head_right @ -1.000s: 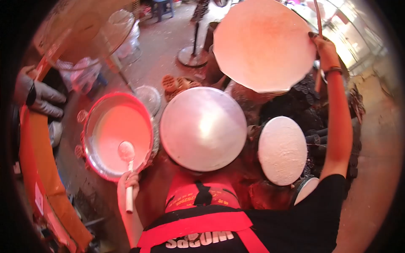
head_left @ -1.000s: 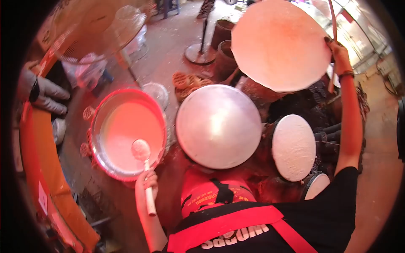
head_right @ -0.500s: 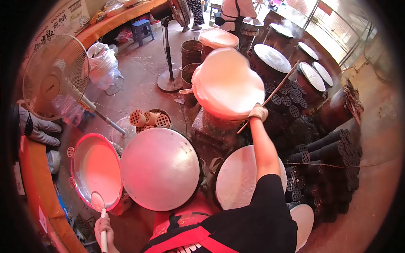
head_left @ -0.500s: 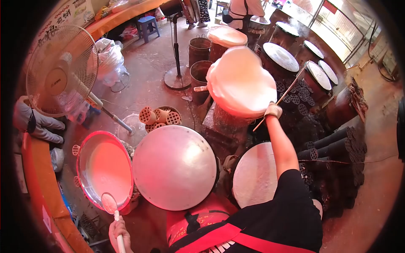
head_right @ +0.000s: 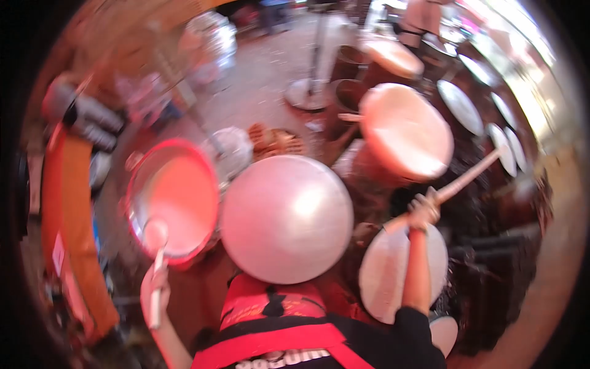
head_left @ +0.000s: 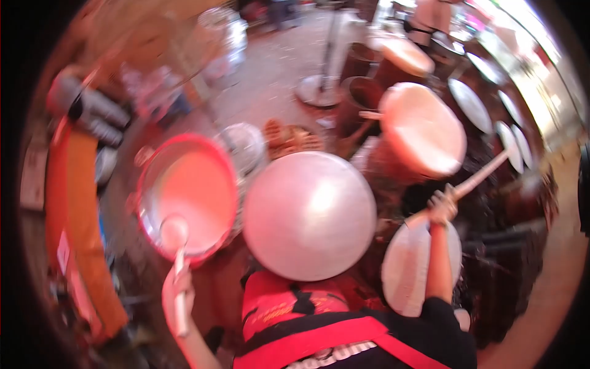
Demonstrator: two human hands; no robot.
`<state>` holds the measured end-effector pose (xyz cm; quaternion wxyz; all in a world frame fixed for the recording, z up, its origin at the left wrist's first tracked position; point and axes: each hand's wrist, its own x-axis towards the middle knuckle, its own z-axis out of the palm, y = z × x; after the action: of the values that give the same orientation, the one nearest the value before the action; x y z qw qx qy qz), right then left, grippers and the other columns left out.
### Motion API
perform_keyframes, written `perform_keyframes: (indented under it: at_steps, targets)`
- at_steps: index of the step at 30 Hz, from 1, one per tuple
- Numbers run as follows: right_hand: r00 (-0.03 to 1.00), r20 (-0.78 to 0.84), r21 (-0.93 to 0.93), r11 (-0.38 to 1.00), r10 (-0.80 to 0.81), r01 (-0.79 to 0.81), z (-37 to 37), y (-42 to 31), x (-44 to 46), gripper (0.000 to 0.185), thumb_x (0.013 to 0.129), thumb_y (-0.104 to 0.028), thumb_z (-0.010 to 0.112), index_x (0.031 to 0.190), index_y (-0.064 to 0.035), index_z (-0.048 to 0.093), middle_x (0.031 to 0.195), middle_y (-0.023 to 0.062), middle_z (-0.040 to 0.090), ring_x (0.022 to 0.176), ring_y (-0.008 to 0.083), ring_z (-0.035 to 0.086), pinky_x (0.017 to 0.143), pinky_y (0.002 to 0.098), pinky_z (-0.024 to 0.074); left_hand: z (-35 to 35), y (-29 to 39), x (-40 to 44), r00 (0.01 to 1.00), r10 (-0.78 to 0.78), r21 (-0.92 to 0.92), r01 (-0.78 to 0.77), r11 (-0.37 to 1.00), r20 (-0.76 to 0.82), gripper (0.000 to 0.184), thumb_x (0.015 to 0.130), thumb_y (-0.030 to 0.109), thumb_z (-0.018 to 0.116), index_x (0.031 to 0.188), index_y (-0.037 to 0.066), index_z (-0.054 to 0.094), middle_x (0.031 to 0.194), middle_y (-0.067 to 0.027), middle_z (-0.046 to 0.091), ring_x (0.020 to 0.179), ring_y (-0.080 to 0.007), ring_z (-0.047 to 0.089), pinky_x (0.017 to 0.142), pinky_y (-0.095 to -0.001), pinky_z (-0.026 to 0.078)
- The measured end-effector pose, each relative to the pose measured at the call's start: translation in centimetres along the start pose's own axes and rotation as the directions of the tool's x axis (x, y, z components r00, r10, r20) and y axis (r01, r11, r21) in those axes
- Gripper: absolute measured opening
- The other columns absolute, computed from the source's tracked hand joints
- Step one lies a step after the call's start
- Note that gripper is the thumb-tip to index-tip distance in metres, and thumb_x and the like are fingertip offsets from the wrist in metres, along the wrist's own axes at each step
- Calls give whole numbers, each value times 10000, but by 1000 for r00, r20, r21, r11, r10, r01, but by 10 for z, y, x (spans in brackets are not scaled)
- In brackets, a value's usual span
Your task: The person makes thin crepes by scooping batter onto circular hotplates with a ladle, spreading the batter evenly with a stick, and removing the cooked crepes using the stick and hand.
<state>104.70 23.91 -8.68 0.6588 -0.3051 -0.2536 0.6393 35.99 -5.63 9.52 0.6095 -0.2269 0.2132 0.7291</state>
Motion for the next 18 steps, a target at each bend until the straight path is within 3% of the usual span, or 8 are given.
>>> perform_keyframes:
  at_steps: [3,4,5,6,10,13,17,18]
  targets:
    - [867,-483,-603,764,-120,-230,185,71,-114,445,935,-444,453,1254,-141,522,544,-69,333,413,30,282,373,208,226,-75,75,71,754,648,873,-244,423,-103,176,959,173,440,1058,69,541,647,-1,435,383,-62,335,351,-197,306]
    - [863,-504,-493,813,24,-311,223,99,-142,465,916,-491,473,1185,-123,566,542,-60,374,401,39,295,364,208,236,-94,103,99,661,750,1000,-25,7,11,295,929,114,467,1216,107,536,709,-70,537,474,-150,502,433,-274,416]
    - [920,-385,-550,783,72,-292,236,132,-176,482,890,-516,506,1149,-116,580,533,-34,441,370,58,330,343,204,251,-148,145,141,441,572,634,7,-773,692,405,913,81,447,1312,136,486,845,-161,611,694,-287,614,626,-379,487]
    - [878,-447,-470,790,171,-393,223,171,-191,496,884,-515,512,1158,-106,579,541,-1,504,341,84,355,318,217,268,-107,155,141,659,551,729,7,-684,511,435,872,60,496,1303,121,485,1229,-193,553,1125,-351,526,931,-332,420]
    - [803,-421,-586,549,422,-596,323,297,-229,380,941,-311,435,1243,-115,557,608,19,531,451,93,428,425,249,354,-145,247,221,954,-85,28,-97,-995,287,357,853,86,475,1199,79,564,879,-188,600,835,-349,607,729,-448,493]
    - [791,573,-816,245,216,524,451,376,-219,496,874,-73,464,1366,-92,405,849,130,587,698,227,596,618,379,484,-130,271,229,880,-210,-88,-191,-978,425,308,878,140,485,1160,44,564,840,-164,595,833,-316,615,700,-436,504]
    - [746,402,-870,-32,530,492,493,502,-204,531,891,-86,478,1398,-124,325,986,203,610,819,378,610,787,428,484,-253,247,310,792,457,635,115,-764,406,207,884,49,397,1060,-13,486,631,-127,498,534,-225,543,501,-342,473]
    - [756,341,-854,-151,559,498,484,528,-203,539,901,-120,478,1408,-136,296,879,212,621,732,395,606,730,439,495,-262,227,331,881,471,986,112,-127,-39,174,911,164,405,941,15,488,564,-73,429,457,-190,478,420,-316,423]
